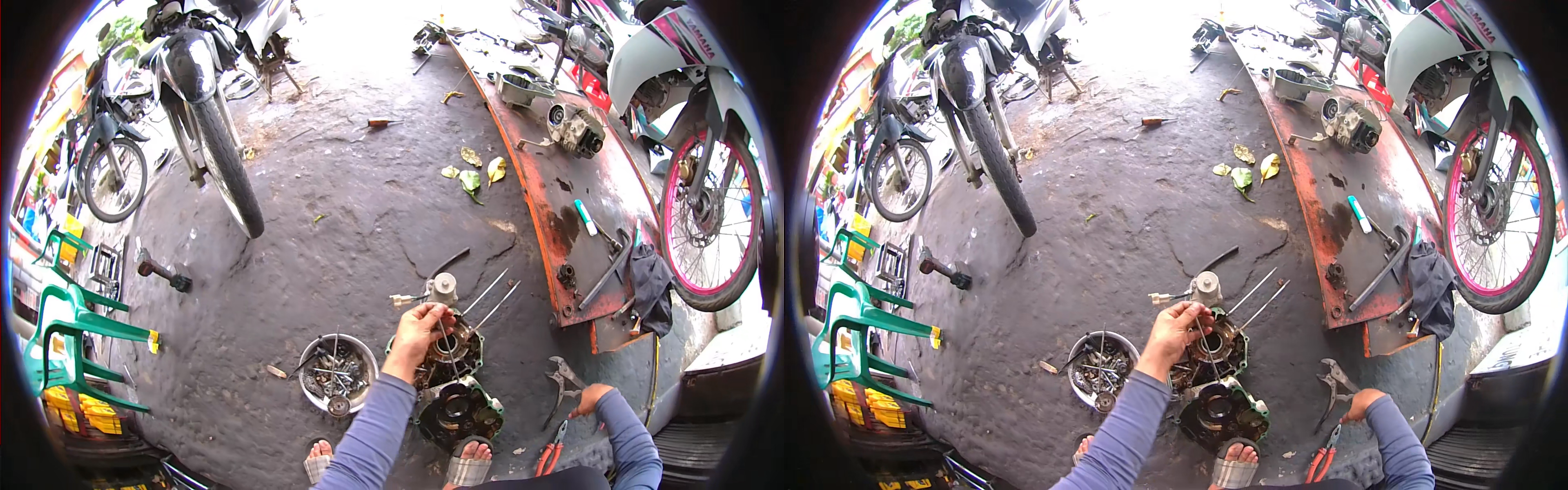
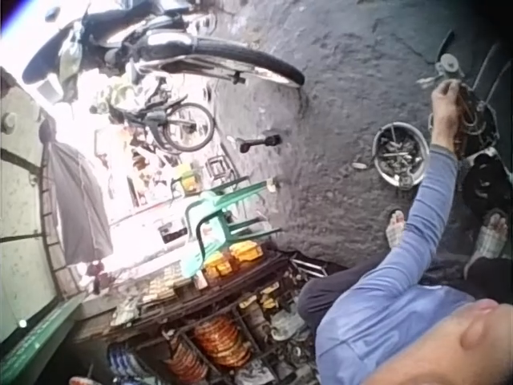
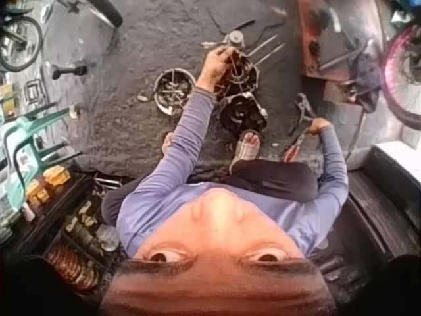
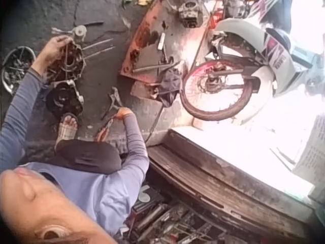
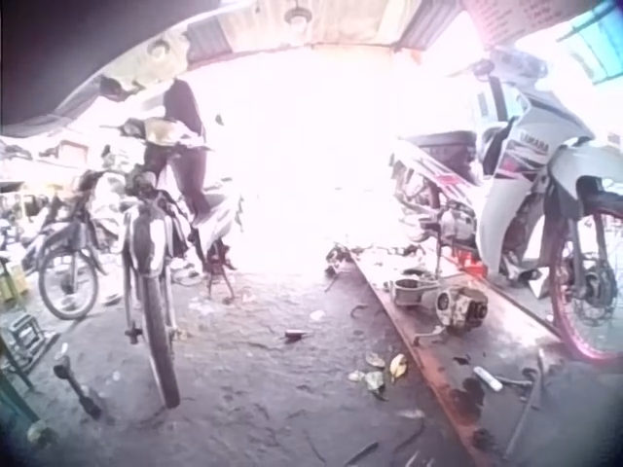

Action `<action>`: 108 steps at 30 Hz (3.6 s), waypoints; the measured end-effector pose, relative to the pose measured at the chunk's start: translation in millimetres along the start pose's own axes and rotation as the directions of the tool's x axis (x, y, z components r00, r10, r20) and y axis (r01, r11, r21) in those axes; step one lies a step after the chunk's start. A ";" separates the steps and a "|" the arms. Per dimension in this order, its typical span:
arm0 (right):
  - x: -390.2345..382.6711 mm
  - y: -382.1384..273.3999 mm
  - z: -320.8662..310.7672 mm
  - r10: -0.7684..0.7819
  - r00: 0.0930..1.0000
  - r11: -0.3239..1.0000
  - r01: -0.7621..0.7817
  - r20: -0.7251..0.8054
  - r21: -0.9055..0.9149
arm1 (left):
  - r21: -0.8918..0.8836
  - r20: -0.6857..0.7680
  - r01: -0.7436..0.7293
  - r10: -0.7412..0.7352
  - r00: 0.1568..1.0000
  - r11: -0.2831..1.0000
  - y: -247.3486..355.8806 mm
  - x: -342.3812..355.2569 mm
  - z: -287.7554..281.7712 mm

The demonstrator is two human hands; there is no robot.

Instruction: Disassemble a motorcycle engine case and manipulate internal components using various tools.

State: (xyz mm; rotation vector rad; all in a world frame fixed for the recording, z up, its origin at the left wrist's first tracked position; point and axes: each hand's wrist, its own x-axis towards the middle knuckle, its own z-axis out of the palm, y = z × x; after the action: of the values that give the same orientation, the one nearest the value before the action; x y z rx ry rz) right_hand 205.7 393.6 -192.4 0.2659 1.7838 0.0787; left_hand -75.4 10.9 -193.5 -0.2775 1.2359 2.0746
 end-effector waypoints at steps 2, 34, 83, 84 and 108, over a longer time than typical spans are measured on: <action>-5.4 -1.4 -6.0 -0.052 0.974 0.993 0.027 -0.222 -0.115 | 0.044 0.172 -0.003 -0.005 0.985 0.999 8.1 0.6 -12.6; -29.6 -244.2 -214.7 -0.454 0.629 0.086 0.735 -0.631 0.672 | -0.081 -0.150 -0.088 0.075 0.986 0.993 -3.2 -3.0 1.3; -29.4 -248.0 -216.8 -0.431 0.634 0.041 0.724 -0.642 0.688 | 0.047 0.071 0.023 -0.027 0.997 0.999 11.6 2.8 -19.2; -30.7 -249.3 -216.8 -0.391 0.643 0.054 0.731 -0.659 0.681 | 0.010 0.032 0.024 -0.025 0.999 1.000 9.3 3.8 -17.7; -21.7 -246.1 -209.2 -0.432 0.714 -0.073 0.582 -0.552 0.810 | -0.085 0.158 -0.013 0.026 0.987 0.996 11.5 -2.6 -14.0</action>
State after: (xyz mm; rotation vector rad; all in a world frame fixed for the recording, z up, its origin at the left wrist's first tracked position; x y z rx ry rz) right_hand -26.2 168.7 -172.0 0.4658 1.6550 -1.8186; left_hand -83.3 -5.5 -191.6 -0.1351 1.0626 2.1241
